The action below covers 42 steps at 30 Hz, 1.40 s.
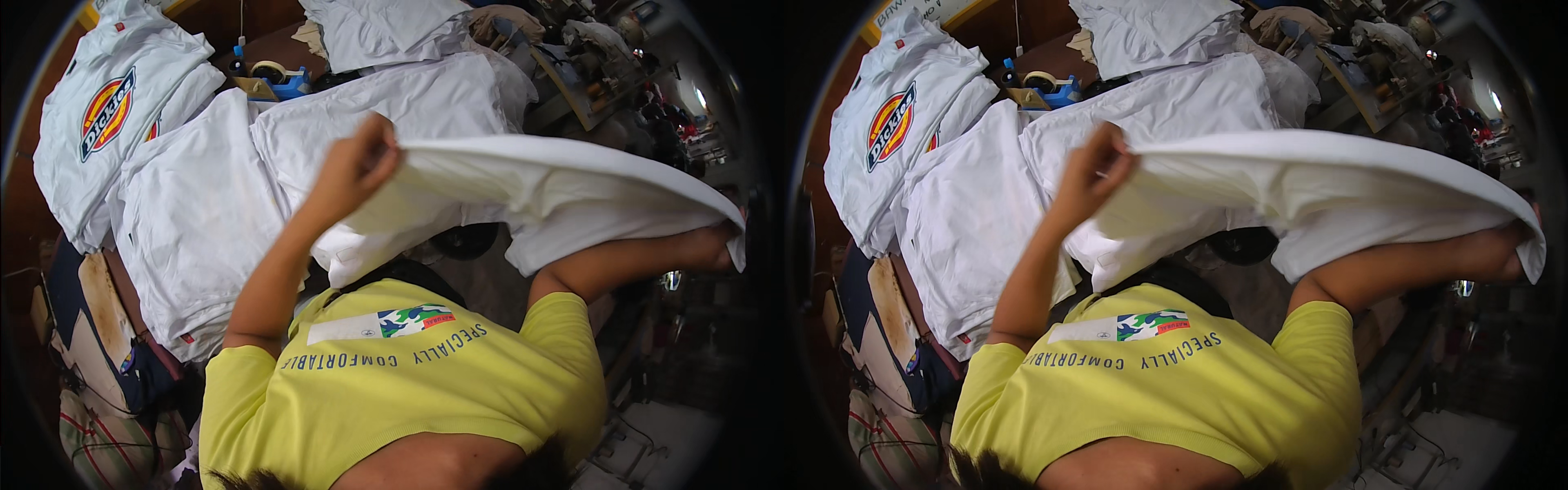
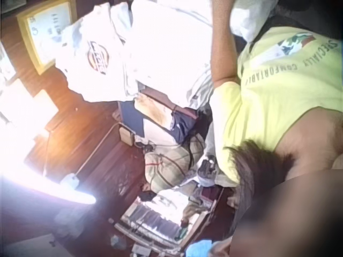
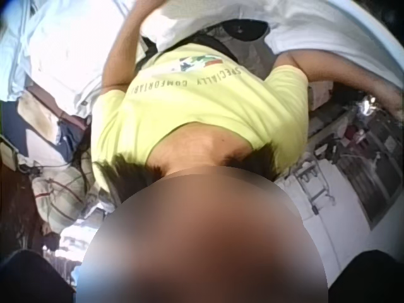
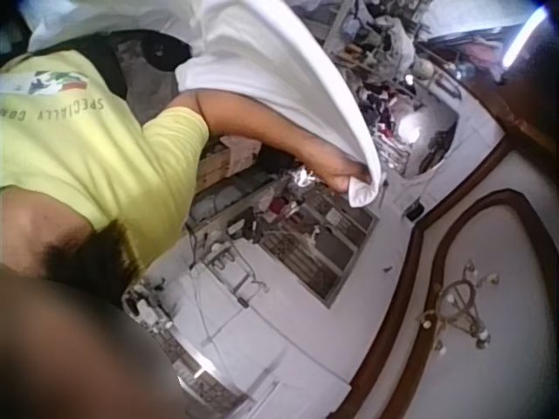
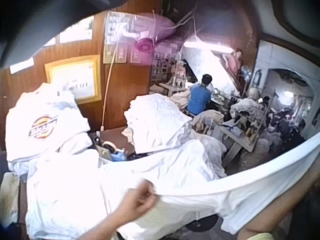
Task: The person folds several white shirts by laying them flat on a table, aligning the sleeves, and folding the sides toward the center.
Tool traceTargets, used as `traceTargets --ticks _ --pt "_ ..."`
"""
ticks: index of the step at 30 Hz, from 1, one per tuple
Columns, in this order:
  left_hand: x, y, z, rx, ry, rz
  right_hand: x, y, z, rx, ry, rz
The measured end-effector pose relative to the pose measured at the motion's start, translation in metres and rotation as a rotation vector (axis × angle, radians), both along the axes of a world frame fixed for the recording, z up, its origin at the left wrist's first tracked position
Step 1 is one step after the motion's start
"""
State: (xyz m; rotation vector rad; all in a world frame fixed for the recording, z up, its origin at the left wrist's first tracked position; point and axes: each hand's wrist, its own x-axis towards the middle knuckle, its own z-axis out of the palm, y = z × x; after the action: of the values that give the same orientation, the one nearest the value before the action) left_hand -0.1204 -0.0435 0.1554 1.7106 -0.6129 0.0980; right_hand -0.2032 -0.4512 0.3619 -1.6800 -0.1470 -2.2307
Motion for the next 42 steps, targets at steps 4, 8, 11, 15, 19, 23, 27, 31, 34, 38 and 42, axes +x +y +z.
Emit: traceTargets --ticks 4,8,11,15,19,23,27,31,34,38,42 --pt "-0.035 0.072 0.095 0.253 -0.471 0.398 0.000 -0.002 -0.008 0.106 -0.106 -0.107" --pt "-0.048 0.108 0.142 0.119 -0.601 0.434 0.050 -0.020 -0.013 -0.086 0.013 -0.106" --pt "-0.004 0.109 0.134 0.443 -0.499 0.474 0.134 -0.019 -0.038 -0.109 0.179 0.022" --pt "0.076 0.100 0.043 0.523 -0.171 0.510 0.261 0.039 -0.143 0.279 0.914 0.083" --pt "0.132 0.100 -0.086 0.637 -0.210 0.633 0.356 0.016 -0.291 -0.028 1.280 0.146" --pt "0.103 0.055 -0.106 0.733 -0.224 0.839 0.361 0.094 -0.302 -0.115 1.006 0.009" --pt "0.098 0.051 -0.129 0.970 -0.178 0.882 0.361 0.182 -0.265 -0.537 0.863 0.203" --pt "0.109 0.062 -0.124 0.927 -0.084 0.798 0.396 0.180 -0.281 -0.562 1.004 0.140" --pt "0.108 0.062 -0.123 0.868 -0.106 0.805 0.414 0.170 -0.279 -0.482 1.095 0.196" --pt "0.112 0.049 -0.113 0.852 -0.136 0.824 0.426 0.161 -0.255 -0.053 1.300 0.547" --pt "0.132 0.025 -0.099 -0.109 0.146 0.559 0.366 0.170 -0.189 -0.166 1.183 0.705"
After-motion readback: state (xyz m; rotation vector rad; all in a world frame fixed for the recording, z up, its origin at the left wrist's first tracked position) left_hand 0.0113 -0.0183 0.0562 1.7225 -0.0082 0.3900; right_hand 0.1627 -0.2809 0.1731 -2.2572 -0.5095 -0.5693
